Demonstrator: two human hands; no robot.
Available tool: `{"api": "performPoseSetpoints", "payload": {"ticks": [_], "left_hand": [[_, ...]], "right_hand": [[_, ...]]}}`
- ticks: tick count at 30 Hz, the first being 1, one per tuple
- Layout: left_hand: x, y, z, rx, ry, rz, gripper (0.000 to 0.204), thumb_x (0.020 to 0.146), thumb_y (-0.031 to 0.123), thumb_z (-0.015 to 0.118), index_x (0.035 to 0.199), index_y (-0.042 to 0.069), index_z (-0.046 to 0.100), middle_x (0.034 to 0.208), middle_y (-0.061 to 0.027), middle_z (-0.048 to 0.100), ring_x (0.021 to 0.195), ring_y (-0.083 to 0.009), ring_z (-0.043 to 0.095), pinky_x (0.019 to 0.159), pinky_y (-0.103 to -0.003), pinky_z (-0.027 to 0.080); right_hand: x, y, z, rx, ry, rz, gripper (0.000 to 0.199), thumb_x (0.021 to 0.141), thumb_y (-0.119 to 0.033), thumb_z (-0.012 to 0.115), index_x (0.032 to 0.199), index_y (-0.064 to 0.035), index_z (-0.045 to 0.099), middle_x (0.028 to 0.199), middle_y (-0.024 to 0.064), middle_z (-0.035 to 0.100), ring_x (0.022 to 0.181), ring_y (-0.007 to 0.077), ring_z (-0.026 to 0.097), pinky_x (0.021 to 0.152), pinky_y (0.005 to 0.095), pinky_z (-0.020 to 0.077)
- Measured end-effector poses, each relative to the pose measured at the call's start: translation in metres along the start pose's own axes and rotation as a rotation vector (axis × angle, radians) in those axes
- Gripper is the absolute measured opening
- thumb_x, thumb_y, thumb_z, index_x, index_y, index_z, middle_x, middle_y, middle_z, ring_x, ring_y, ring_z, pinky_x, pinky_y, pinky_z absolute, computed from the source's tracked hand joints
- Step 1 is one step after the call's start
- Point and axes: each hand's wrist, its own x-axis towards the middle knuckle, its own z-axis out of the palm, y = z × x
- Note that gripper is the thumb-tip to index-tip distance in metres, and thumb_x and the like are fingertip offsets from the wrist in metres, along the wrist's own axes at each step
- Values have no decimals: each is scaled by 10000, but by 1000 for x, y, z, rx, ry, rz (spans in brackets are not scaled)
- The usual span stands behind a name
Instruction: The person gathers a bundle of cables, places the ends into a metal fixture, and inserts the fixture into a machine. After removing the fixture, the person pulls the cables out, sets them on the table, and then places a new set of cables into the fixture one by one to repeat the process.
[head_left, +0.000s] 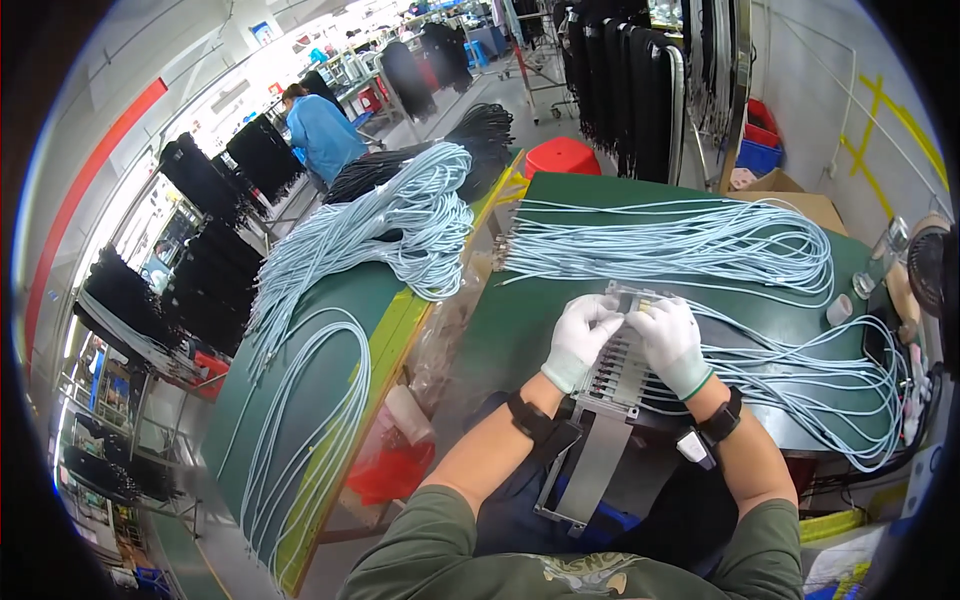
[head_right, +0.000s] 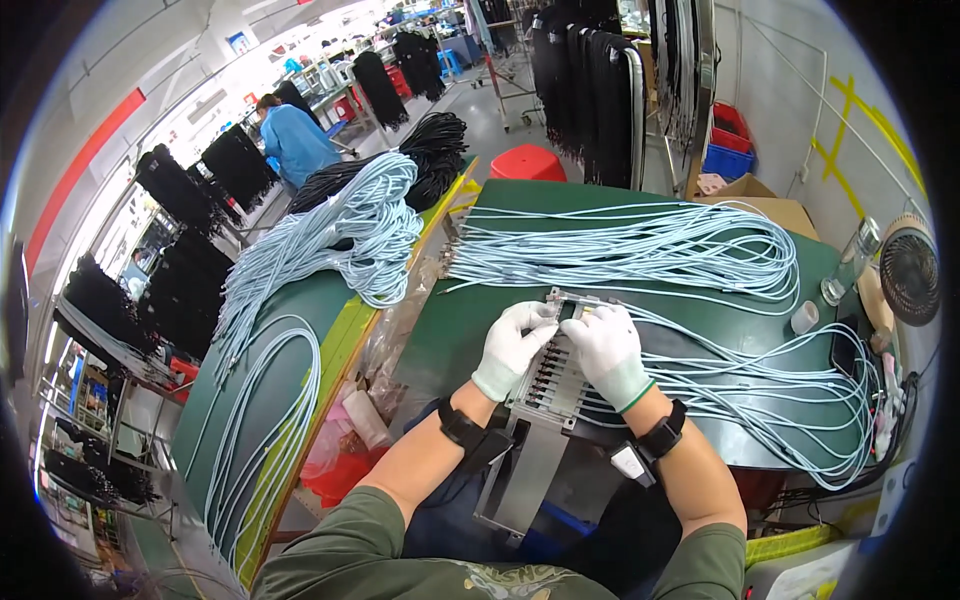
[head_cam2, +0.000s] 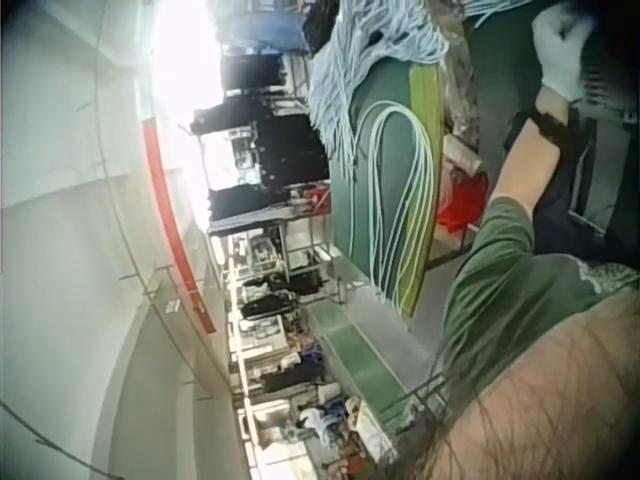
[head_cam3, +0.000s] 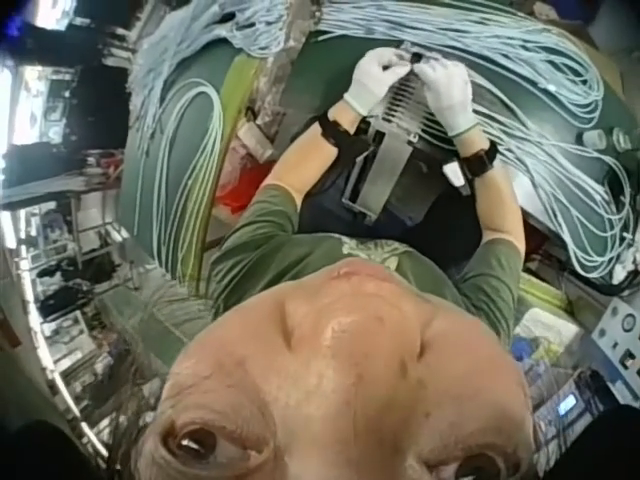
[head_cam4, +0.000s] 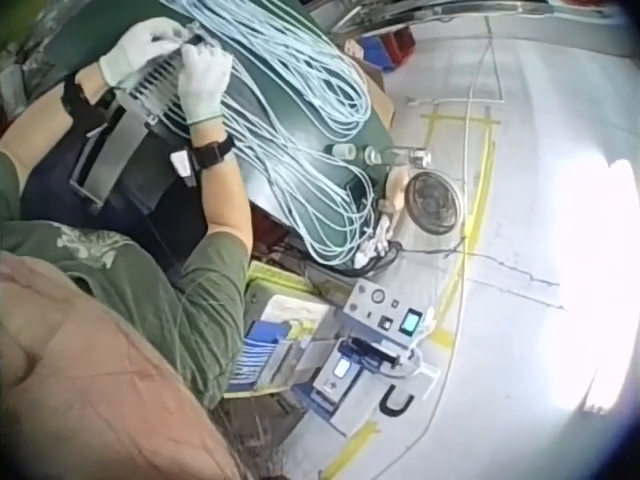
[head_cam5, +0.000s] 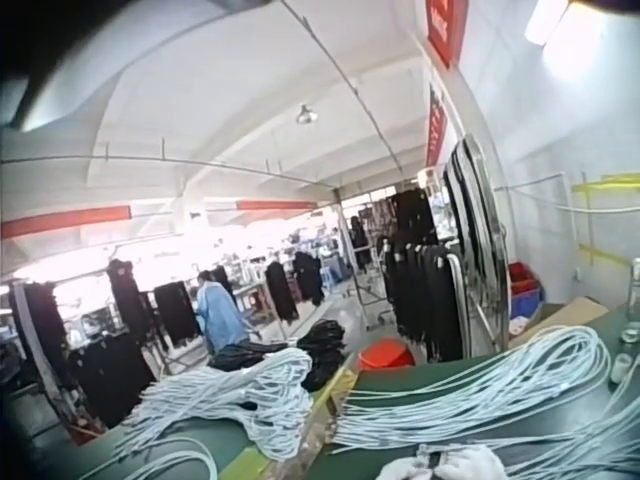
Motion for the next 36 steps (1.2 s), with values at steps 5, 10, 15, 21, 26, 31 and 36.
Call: {"api": "performPoseSetpoints", "payload": {"ticks": [5,10,15,21,26,31,36], "left_hand": [[-2,9,2,19,-9,6,122,903,94,691,855,-18,691,1087,-95,678,1028,-210,605,944,-334,450],[-3,10,1,-323,-3,-225,120,901,97,695,864,-17,700,1064,-97,686,1041,-199,605,953,-327,450],[-4,16,2,136,20,118,121,922,90,678,902,-28,697,1053,-91,683,1030,-169,608,935,-313,465],[-2,16,5,-599,-56,-384,112,908,86,688,915,-24,708,1061,-108,690,1046,-196,618,935,-336,477],[-3,16,2,-164,-3,-128,97,876,83,709,878,-13,713,1089,-128,686,1075,-230,616,951,-355,477],[-7,21,3,125,13,87,85,871,69,713,862,-15,705,1088,-122,681,1086,-215,609,947,-340,480],[-2,6,10,54,50,80,92,894,65,700,934,-18,703,1023,-81,694,1032,-175,625,923,-310,484]], "right_hand": [[4,-6,-2,30,34,18,131,790,-123,673,919,-131,651,781,50,626,853,265,622,878,417,471],[0,-6,3,34,67,-10,137,803,-125,671,939,-131,653,787,53,633,850,259,625,852,402,474],[-3,0,-5,94,-93,37,148,806,-131,674,952,-130,654,777,56,634,832,259,627,809,393,473],[0,-8,0,85,64,20,104,782,-123,687,876,-115,643,753,59,627,806,271,627,765,399,466],[-2,-5,-4,144,-21,52,135,741,-110,712,866,-121,661,766,61,634,794,277,631,744,390,467],[-2,-5,-9,173,89,14,158,731,-110,725,881,-124,677,773,60,650,773,281,635,722,389,472],[1,4,-4,231,34,71,133,763,-137,728,887,-117,683,768,54,663,757,277,639,706,402,478]]}}
